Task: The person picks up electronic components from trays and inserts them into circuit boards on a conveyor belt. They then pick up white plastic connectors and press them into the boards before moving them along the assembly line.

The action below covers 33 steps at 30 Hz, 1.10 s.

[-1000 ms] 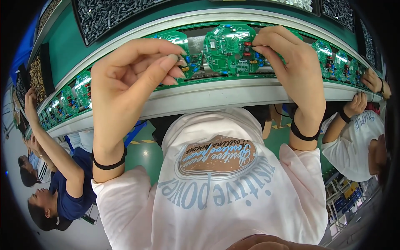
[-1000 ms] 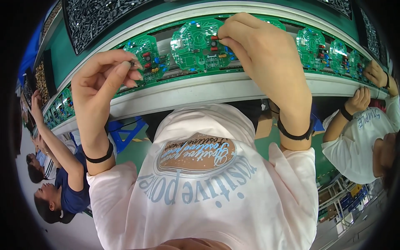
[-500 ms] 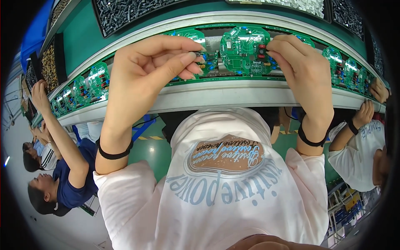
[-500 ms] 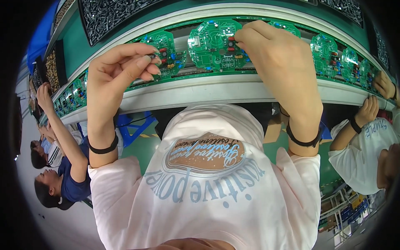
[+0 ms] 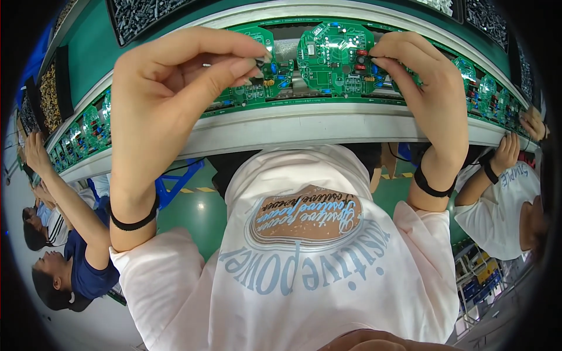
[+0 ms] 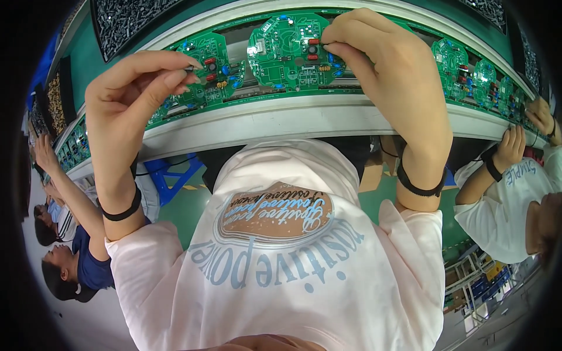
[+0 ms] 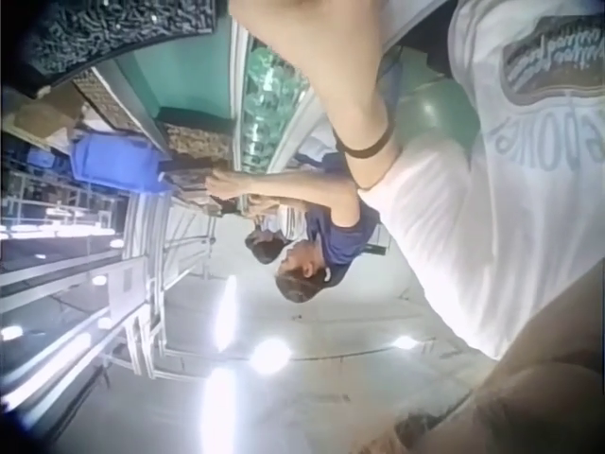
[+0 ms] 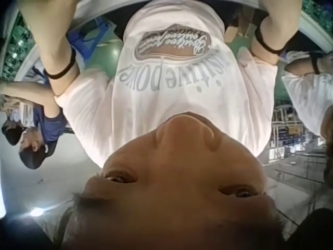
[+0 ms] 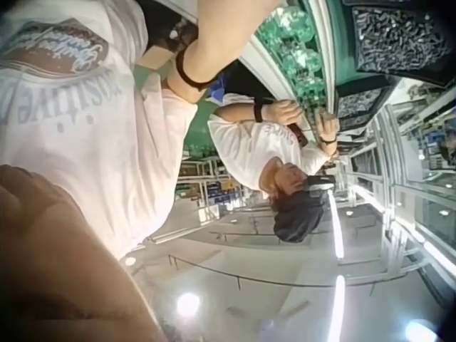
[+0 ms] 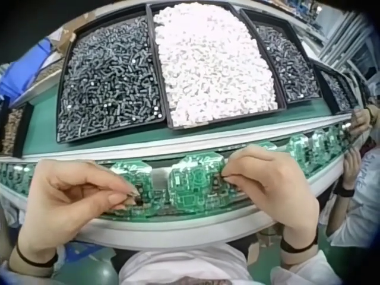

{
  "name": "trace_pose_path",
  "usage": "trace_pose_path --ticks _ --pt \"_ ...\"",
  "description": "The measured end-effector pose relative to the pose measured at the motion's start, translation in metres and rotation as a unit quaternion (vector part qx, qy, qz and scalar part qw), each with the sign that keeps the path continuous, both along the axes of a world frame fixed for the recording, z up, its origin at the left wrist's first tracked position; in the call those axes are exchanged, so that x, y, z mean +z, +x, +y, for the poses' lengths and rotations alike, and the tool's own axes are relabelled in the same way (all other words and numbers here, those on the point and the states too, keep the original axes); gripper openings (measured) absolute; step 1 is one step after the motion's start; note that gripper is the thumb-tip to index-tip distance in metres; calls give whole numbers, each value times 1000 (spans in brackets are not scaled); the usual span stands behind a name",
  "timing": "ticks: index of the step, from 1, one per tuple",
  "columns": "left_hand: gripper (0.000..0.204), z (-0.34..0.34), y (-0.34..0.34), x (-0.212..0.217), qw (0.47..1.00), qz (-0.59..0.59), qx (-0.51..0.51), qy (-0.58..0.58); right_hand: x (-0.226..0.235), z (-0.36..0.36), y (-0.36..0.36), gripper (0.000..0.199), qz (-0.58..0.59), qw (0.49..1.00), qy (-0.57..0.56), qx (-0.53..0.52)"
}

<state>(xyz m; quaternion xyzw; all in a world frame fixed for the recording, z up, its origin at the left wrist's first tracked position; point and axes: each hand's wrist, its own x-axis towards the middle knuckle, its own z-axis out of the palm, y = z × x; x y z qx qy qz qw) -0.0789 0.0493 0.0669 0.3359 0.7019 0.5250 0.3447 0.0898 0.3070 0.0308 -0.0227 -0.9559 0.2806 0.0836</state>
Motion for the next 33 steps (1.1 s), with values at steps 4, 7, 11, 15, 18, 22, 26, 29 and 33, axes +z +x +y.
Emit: trace_pose_path --ticks 4,7,11,15,18,22,26,29,33 --pt "19 0 -1 0 1000 20 4 -6 2 2 -2 13 -15 1000 0 14" --pt "19 -2 -5 0 1000 24 8 -16 2 0 1 12 -21 1000 11 6" --pt "19 0 -8 0 999 19 -4 -42 -2 -4 5 12 -3 998 59 -13" --pt "19 4 -7 -5 998 40 -4 -38 -4 -7 7 14 31 993 109 -13" --pt "18 4 -7 -8 997 72 -7 -42 -6 -9 6 16 30 993 117 -13" --pt "17 9 -8 -9 996 74 -15 -37 3 -10 8 10 -22 991 127 -25" --pt "16 8 -6 -6 997 65 -10 -43 3 -12 8 10 -20 988 150 -26" --pt "16 10 -6 -8 996 64 -9 -57 3 -11 9 10 -14 989 147 -24" --pt "16 14 -9 -9 987 127 -31 -95 0 -10 12 11 -10 991 131 -37"
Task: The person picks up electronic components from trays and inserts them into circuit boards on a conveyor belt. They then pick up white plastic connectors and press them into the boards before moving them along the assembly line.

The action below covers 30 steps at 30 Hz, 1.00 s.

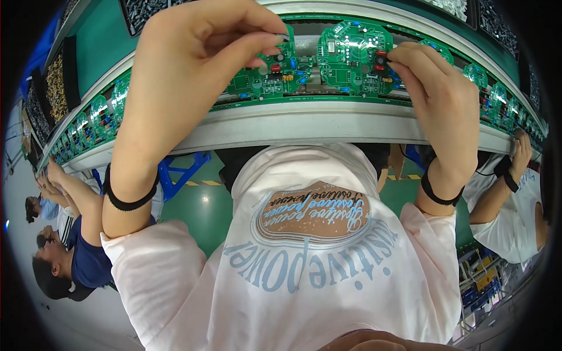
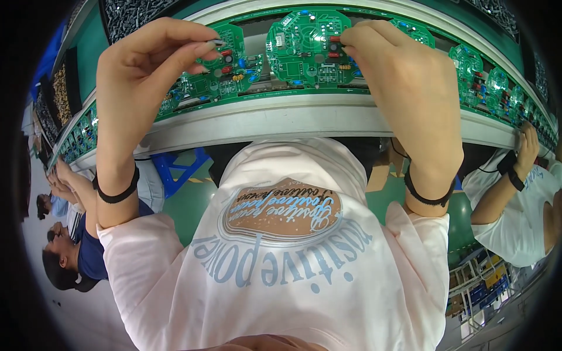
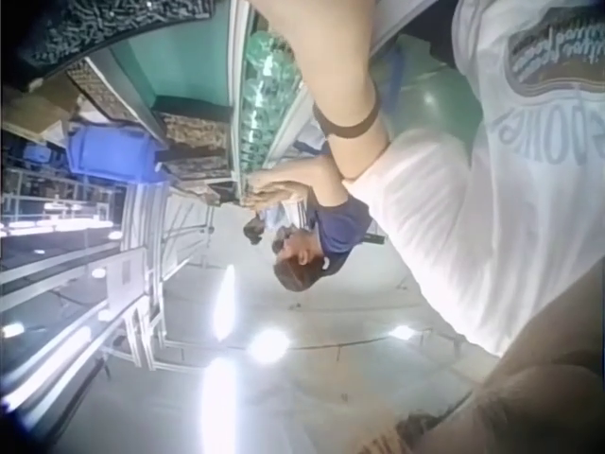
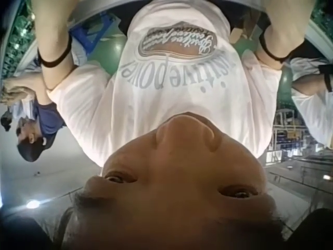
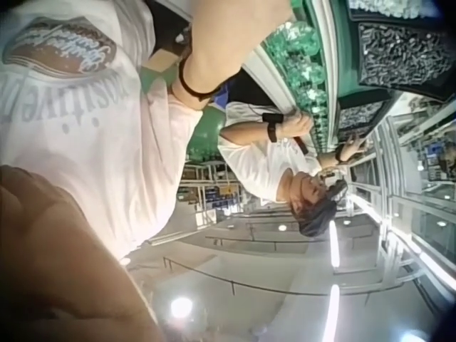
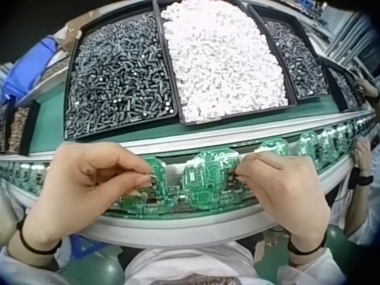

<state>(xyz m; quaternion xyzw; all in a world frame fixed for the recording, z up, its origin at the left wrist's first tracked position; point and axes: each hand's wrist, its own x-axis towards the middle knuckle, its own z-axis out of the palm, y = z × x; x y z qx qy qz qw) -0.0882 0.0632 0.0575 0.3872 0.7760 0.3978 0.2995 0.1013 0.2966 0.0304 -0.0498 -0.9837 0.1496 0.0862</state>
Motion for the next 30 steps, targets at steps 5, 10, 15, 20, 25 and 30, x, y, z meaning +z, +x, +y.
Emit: trace_pose_path --ticks 5,10,15,20,25,30 --pt "17 16 -14 2 953 236 -191 13 -5 2 -1 7 61 998 -3 19" --pt "9 40 -14 18 967 158 -193 -47 -1 2 -1 12 12 1000 -15 -2" --pt "8 43 -23 15 954 143 -251 -78 -1 -1 0 13 10 1000 -21 -8" --pt "9 51 -27 15 947 135 -270 -112 -2 2 2 14 3 998 -56 -5" --pt "9 55 -24 17 942 137 -276 -135 -3 2 2 16 20 999 -49 -15" --pt "8 55 -24 16 943 135 -270 -138 -4 3 4 16 61 995 -72 -19"
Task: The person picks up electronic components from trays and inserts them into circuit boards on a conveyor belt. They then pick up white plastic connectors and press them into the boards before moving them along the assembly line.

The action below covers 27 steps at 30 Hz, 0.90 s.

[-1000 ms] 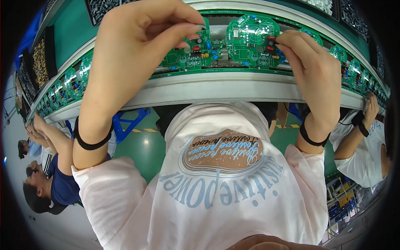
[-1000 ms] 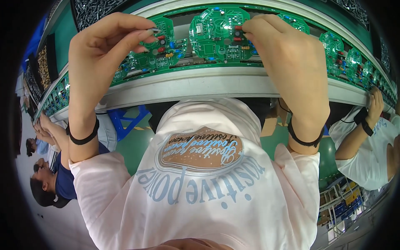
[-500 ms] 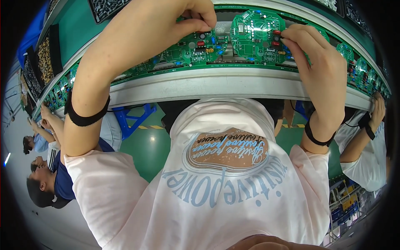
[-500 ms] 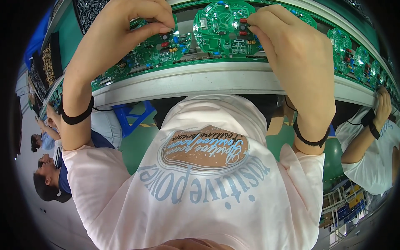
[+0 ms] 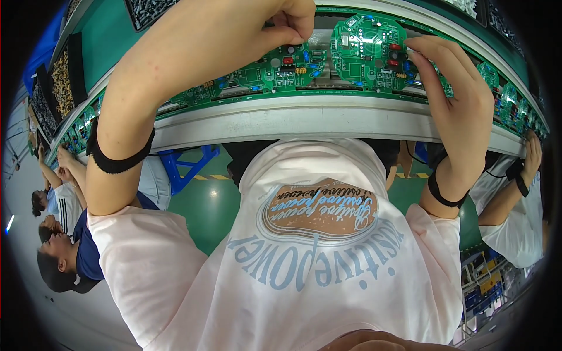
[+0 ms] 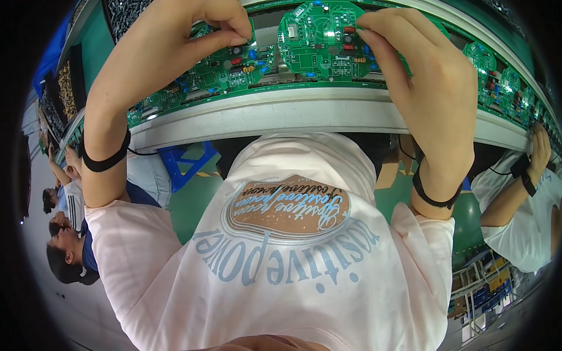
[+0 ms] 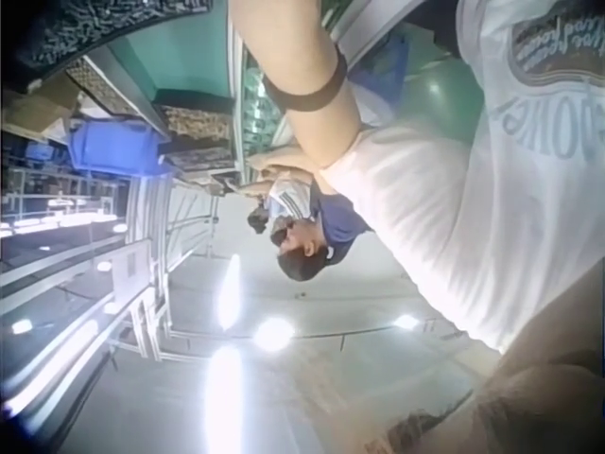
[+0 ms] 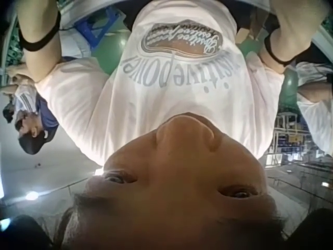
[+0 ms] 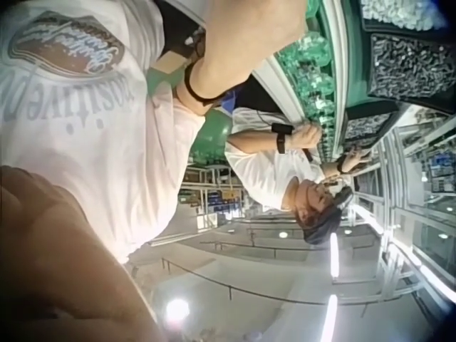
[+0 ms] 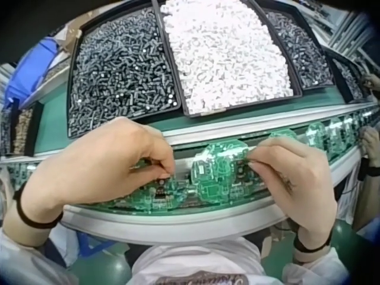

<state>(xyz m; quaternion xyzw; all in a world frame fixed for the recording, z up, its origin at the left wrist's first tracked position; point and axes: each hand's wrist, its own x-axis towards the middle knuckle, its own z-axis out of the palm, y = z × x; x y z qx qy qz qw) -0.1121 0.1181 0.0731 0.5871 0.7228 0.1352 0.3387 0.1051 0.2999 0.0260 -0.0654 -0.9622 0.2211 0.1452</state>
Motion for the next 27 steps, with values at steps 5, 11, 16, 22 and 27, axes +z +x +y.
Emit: trace_pose_path --ticks 5,11,16,22,27 --pt "8 1 0 -1 1000 -4 -5 15 -3 -4 7 16 61 998 -27 -16" --pt "7 1 -1 -2 998 9 -58 23 -11 -11 14 18 148 988 -44 -26" --pt "7 0 3 -4 999 -2 -29 27 -25 -19 20 19 204 975 -79 -35" --pt "6 2 3 -8 997 -20 -24 74 -31 -22 32 18 235 965 -94 -69" --pt "7 5 6 -6 999 -20 -3 41 -39 -24 38 20 246 961 -109 -69"
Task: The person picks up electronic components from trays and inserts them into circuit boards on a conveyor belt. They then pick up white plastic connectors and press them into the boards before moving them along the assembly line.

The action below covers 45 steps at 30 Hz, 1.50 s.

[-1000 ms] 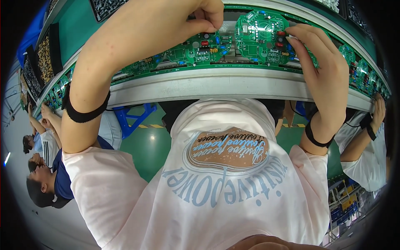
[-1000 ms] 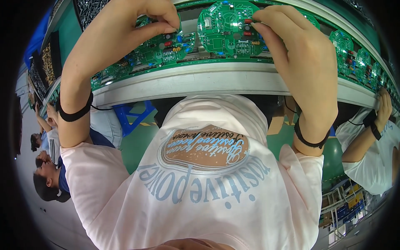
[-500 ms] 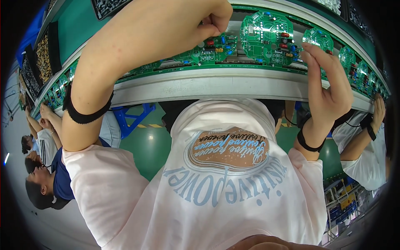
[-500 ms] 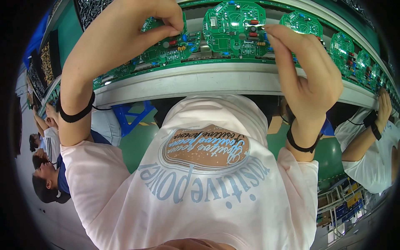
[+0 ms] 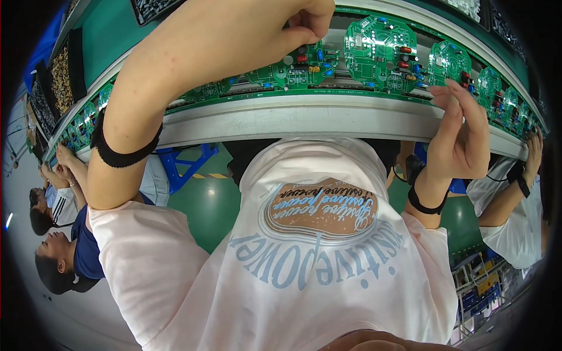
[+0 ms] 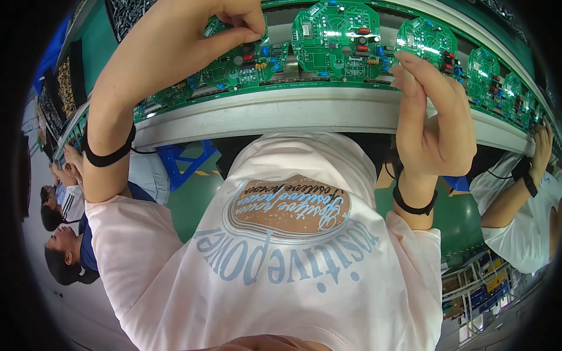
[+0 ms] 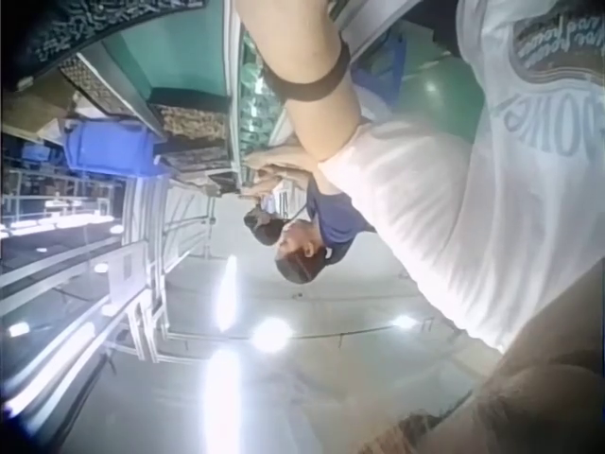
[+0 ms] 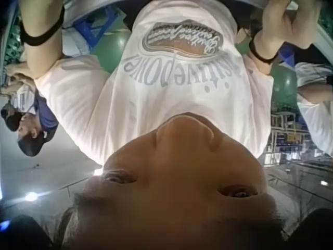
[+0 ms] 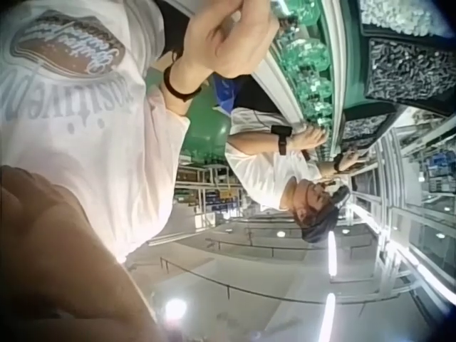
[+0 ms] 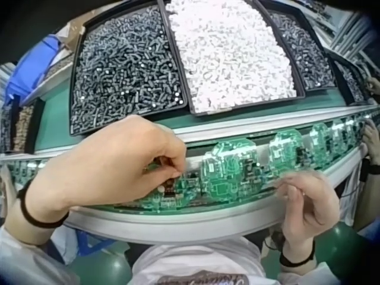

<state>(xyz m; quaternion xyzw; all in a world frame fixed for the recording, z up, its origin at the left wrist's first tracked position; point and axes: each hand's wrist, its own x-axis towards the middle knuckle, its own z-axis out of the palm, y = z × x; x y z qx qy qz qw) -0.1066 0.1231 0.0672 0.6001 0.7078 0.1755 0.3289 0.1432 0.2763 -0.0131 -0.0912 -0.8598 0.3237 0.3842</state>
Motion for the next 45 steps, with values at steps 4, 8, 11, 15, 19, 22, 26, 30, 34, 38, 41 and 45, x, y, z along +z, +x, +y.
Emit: trace_pose_path --ticks 4,8,11,15,19,22,26,30,34,38,41,45 --pt "8 -1 -1 -2 1000 -4 -7 24 -1 -1 1 19 10 999 -26 -16" --pt "9 0 -3 -2 1000 -7 -18 21 0 0 1 19 -5 1000 -22 -16" --pt "10 -1 -3 -2 999 2 -27 28 -2 0 1 19 8 999 -38 -10" --pt "10 -1 -2 -2 999 3 -27 30 -5 0 -4 20 53 997 -56 -17" --pt "11 -1 -2 -3 999 -6 -23 41 -4 1 -3 19 42 998 -48 -26" --pt "11 -3 -1 -3 999 -7 -16 38 -6 0 -5 19 48 997 -52 -23" --pt "10 -1 0 -3 999 -5 -14 30 -6 2 -4 18 45 998 -45 -24" --pt "9 -1 1 -5 999 -6 -14 41 1 1 2 17 0 999 -29 -22" --pt "8 -2 1 -5 999 -8 -11 45 -1 1 3 18 -14 999 -28 -20" --pt "8 -2 3 0 999 -2 -15 42 0 0 2 18 -12 999 -30 -22" --pt "7 -1 4 1 998 -5 -14 56 0 1 3 18 -13 999 -30 -19" --pt "7 -2 4 -5 999 4 -10 44 1 3 4 18 -14 999 -34 -13"
